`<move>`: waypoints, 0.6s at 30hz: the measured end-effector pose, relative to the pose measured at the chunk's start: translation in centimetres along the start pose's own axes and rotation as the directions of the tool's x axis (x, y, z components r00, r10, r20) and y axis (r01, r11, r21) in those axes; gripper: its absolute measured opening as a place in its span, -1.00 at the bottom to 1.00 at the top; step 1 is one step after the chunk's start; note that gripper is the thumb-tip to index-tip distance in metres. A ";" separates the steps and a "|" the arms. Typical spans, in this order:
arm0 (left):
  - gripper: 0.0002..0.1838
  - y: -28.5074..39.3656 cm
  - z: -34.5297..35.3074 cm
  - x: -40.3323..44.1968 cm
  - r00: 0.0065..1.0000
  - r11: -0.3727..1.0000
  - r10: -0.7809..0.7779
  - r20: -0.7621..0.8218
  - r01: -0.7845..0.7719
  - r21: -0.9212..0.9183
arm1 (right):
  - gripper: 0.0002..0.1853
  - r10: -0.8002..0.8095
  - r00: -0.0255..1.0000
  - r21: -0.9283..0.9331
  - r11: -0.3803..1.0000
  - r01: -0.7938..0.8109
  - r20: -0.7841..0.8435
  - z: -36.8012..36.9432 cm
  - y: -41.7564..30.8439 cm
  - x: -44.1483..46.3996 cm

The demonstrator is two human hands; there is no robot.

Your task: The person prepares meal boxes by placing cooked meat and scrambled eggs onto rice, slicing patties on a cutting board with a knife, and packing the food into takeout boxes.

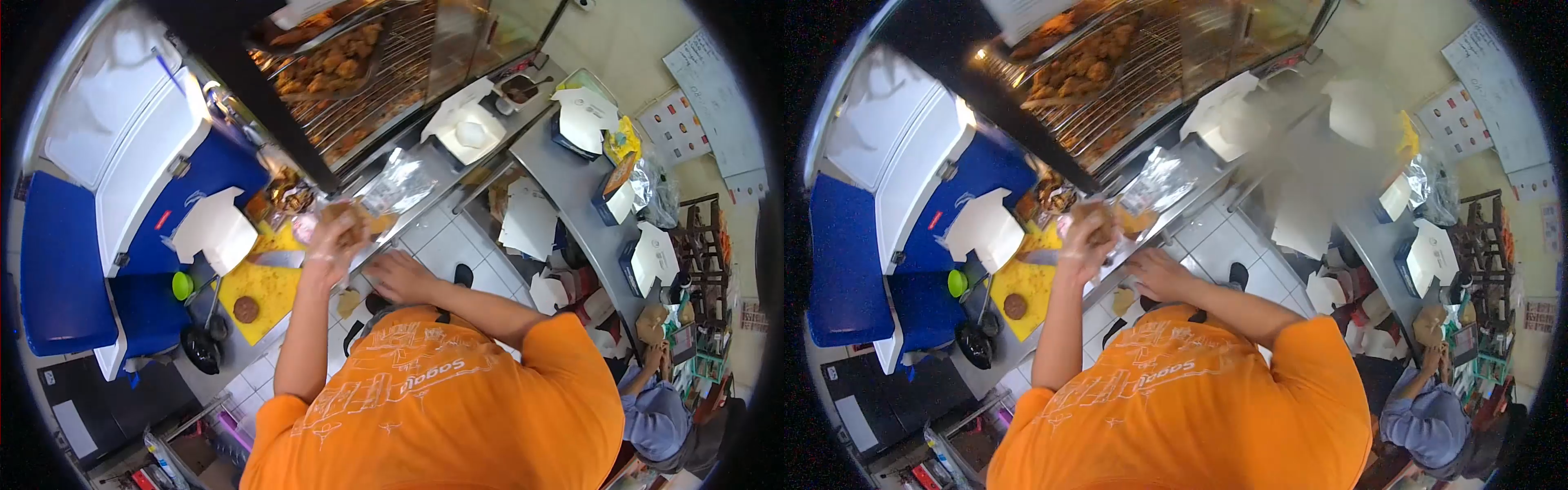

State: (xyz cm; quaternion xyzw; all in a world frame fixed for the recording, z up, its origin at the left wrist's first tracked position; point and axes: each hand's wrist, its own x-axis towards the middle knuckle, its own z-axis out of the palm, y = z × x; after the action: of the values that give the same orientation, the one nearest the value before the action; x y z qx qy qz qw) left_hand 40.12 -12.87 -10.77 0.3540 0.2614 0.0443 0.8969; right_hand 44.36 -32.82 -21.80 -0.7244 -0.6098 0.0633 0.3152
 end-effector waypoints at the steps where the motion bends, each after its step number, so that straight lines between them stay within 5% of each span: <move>1: -0.62 -0.8 3.0 2.2 0.994 0.997 -0.049 0.096 0.043 0.066 | -0.56 0.088 0.996 -0.012 0.996 -0.088 0.031 -1.9 1.2 -2.7; 2: -0.61 -1.9 6.1 4.7 0.977 0.988 -0.103 0.184 0.079 0.133 | -0.58 0.175 0.983 -0.023 0.985 -0.174 0.062 -3.9 2.3 -5.4; 4: -0.55 -5.5 11.0 11.1 0.983 0.957 -0.122 0.135 0.080 0.280 | -0.65 0.234 0.958 -0.038 0.969 -0.244 -0.169 -7.5 5.1 -10.9; 5: -0.53 -6.8 13.4 16.0 0.981 0.743 -0.062 0.181 -0.075 0.665 | -0.67 0.337 0.922 -0.020 0.938 -0.347 -0.189 -9.9 6.5 -13.1; 7: -0.49 -10.5 17.1 23.8 0.915 0.333 0.154 0.374 -0.404 0.852 | -0.69 0.488 0.828 0.037 0.866 -0.499 -0.275 -14.5 8.9 -17.4; 8: -0.48 -12.5 18.7 26.7 0.808 0.258 0.329 0.488 -0.574 0.777 | -0.69 0.535 0.775 0.076 0.836 -0.544 -0.337 -16.5 10.5 -19.6; 10: -0.43 -14.6 22.4 31.9 0.813 0.145 0.271 0.515 -0.563 0.814 | -0.68 0.610 0.698 0.067 0.769 -0.636 -0.376 -19.7 13.6 -24.1; 11: -0.42 -15.4 24.2 33.8 0.775 -0.169 0.313 0.549 -0.523 0.835 | -0.68 0.629 0.675 0.072 0.750 -0.658 -0.386 -21.3 14.7 -25.9; 14: -0.40 -16.2 28.7 33.4 0.911 -0.585 0.155 0.381 -0.226 0.779 | -0.68 0.706 0.585 0.141 0.677 -0.722 -0.399 -25.7 15.6 -29.4; 16: -0.31 -17.5 29.1 33.7 0.935 -0.583 0.179 0.305 -0.149 0.799 | -0.68 0.753 0.539 0.246 0.643 -0.725 -0.377 -28.0 16.3 -30.6; 18: -0.27 -17.1 28.5 33.1 0.942 -0.581 0.183 0.281 -0.127 0.804 | -0.67 0.717 0.596 0.228 0.687 -0.690 -0.360 -29.6 16.9 -30.5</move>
State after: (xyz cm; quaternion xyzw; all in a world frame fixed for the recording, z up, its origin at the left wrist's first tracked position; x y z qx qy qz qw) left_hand 81.06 -34.28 -19.00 0.9884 0.1125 -0.0501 0.0893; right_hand 65.17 -73.21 -16.24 -0.8906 -0.1889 0.0438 0.4115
